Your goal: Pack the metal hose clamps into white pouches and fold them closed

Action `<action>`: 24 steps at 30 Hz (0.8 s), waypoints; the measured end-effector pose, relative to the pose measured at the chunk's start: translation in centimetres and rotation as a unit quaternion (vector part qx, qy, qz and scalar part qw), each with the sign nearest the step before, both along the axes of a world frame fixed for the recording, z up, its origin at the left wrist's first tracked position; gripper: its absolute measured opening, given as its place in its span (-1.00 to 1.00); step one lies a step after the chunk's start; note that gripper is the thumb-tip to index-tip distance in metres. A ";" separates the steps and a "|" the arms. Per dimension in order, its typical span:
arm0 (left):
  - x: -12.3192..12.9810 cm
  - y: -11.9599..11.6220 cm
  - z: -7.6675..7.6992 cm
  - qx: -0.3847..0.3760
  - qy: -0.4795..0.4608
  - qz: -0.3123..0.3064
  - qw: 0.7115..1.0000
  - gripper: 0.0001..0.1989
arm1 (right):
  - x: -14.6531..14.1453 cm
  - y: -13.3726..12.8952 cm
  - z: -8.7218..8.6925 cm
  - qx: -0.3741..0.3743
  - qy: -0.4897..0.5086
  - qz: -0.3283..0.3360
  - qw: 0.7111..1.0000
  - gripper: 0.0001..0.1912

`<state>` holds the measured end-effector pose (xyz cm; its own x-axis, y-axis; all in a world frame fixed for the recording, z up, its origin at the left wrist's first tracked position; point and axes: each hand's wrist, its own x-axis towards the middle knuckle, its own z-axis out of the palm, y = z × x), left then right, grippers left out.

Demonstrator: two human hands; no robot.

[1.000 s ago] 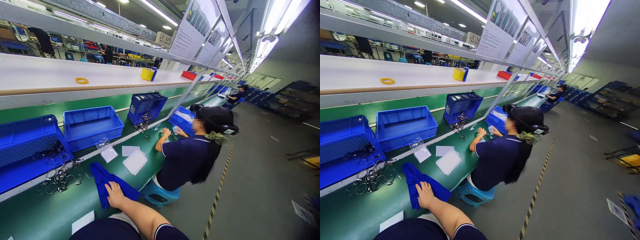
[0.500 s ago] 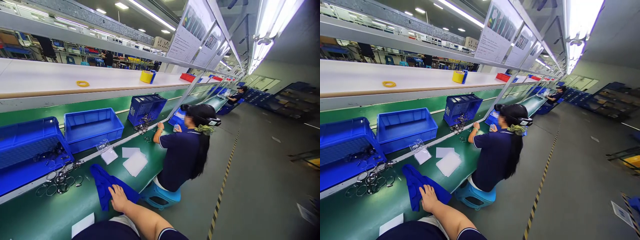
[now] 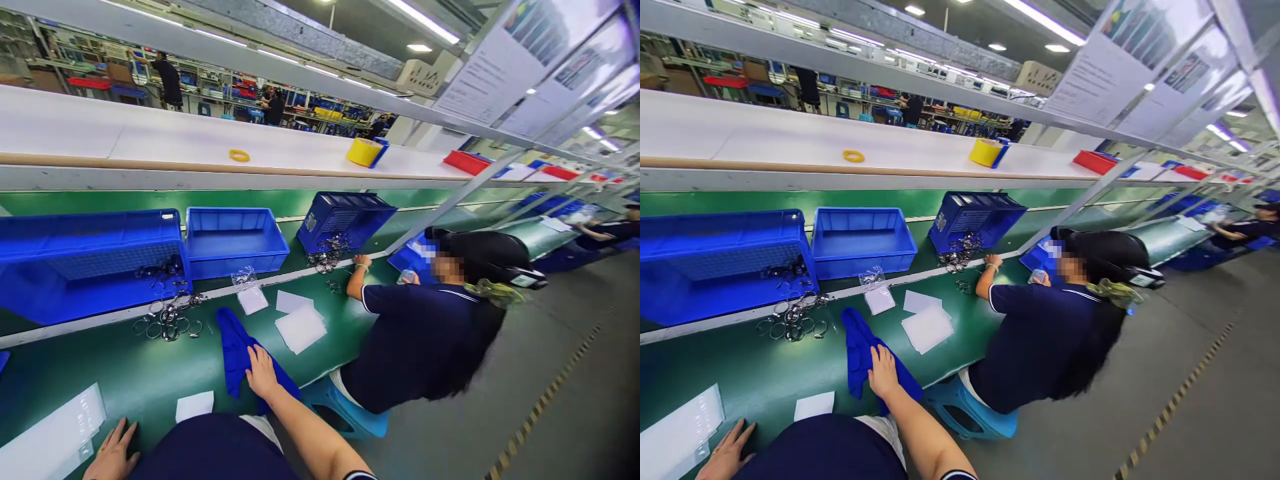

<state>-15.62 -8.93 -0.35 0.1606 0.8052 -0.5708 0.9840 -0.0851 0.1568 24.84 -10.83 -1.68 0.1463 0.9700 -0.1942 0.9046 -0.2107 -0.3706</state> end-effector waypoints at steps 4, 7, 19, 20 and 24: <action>-0.5 -1.0 0.3 -0.013 0.039 -0.014 0.999 -0.26 | -1.1 2.9 -0.6 -0.037 -0.008 -0.047 0.998 -0.08; -1.1 -1.9 0.3 -0.014 0.021 0.005 1.000 -0.30 | -2.7 5.6 -1.3 -0.072 -0.012 -0.078 0.994 0.08; -1.0 -4.3 -0.3 -0.022 0.041 0.035 0.998 -0.27 | -5.1 10.4 0.7 -0.010 -0.020 0.013 1.000 -0.10; -1.0 -4.5 -0.5 -0.022 0.040 0.037 0.998 -0.27 | -5.7 11.2 0.9 0.000 -0.011 0.039 0.999 -0.19; -1.0 -4.9 -0.4 -0.025 0.024 0.051 0.998 -0.29 | -7.7 13.4 0.7 0.005 0.028 0.064 0.998 -0.32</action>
<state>-16.67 -13.86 -0.72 0.0509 0.7857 -0.6165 0.9936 0.0228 0.1111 17.09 2.58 -0.96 0.0102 0.9820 -0.1888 0.9018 -0.0906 -0.4225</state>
